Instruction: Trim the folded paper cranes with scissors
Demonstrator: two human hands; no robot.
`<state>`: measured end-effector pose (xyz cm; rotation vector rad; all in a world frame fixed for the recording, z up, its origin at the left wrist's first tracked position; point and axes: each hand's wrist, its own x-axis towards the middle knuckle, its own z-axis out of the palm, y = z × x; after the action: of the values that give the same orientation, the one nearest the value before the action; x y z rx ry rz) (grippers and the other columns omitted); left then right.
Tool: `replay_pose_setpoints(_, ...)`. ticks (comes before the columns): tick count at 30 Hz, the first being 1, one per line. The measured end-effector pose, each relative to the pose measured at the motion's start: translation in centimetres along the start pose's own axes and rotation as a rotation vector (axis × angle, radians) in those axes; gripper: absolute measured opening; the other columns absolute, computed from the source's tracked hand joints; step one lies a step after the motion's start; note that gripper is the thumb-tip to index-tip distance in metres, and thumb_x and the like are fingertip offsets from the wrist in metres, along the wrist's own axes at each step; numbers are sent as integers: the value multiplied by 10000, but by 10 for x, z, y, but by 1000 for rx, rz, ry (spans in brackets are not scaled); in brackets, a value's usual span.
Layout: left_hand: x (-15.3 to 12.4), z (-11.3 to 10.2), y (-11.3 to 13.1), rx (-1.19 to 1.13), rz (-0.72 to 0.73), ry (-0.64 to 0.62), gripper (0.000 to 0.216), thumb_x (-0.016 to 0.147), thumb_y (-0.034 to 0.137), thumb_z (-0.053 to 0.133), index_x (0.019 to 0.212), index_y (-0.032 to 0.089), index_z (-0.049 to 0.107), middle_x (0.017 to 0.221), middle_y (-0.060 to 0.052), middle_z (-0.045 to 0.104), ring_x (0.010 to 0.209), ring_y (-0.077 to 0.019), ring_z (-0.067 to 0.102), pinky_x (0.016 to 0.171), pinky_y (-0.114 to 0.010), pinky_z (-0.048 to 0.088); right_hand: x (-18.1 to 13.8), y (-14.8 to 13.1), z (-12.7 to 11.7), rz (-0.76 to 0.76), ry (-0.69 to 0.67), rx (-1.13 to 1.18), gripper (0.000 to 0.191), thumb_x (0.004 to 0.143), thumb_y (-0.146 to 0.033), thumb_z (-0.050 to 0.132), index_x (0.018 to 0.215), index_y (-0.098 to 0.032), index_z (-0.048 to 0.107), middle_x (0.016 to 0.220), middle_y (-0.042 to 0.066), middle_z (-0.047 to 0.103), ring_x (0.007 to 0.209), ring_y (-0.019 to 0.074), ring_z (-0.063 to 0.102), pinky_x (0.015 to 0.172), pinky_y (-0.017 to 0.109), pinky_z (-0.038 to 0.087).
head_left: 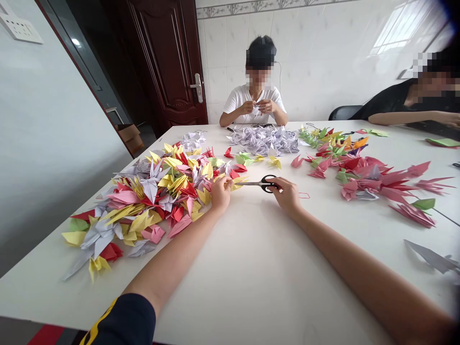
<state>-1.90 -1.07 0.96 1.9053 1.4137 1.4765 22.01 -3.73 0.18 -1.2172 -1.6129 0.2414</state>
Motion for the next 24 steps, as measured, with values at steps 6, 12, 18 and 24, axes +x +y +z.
replay_pose_setpoints(6,-2,0,6,47,59,-66,93,903,206,622,862,193,704,934,-57,709,902,-211,642,835,-320,477,2,4,-1,23,-38,27,223,784,-232,622,963,-224,754,842,51,710,688,191,590,664,327,484)
replay_pose_setpoints(12,-4,1,6,67,152,-85,95,909,182,621,883,198,710,943,-48,712,895,-195,650,835,-319,502,5,14,-2,71,-54,106,229,744,-264,647,936,-210,759,775,32,702,659,182,575,660,327,471)
replay_pose_setpoints(18,-6,4,4,52,203,5,130,832,141,711,945,205,705,1038,-56,687,1016,-214,647,905,-347,510,4,17,1,135,14,175,258,722,-287,666,952,-208,752,818,46,722,716,209,612,704,362,493)
replay_pose_setpoints(24,-5,2,6,26,262,145,132,820,75,684,826,206,688,1028,-56,671,1052,-214,650,912,-362,527,4,19,2,143,49,213,262,718,-277,677,962,-212,744,881,60,738,783,233,652,776,403,521)
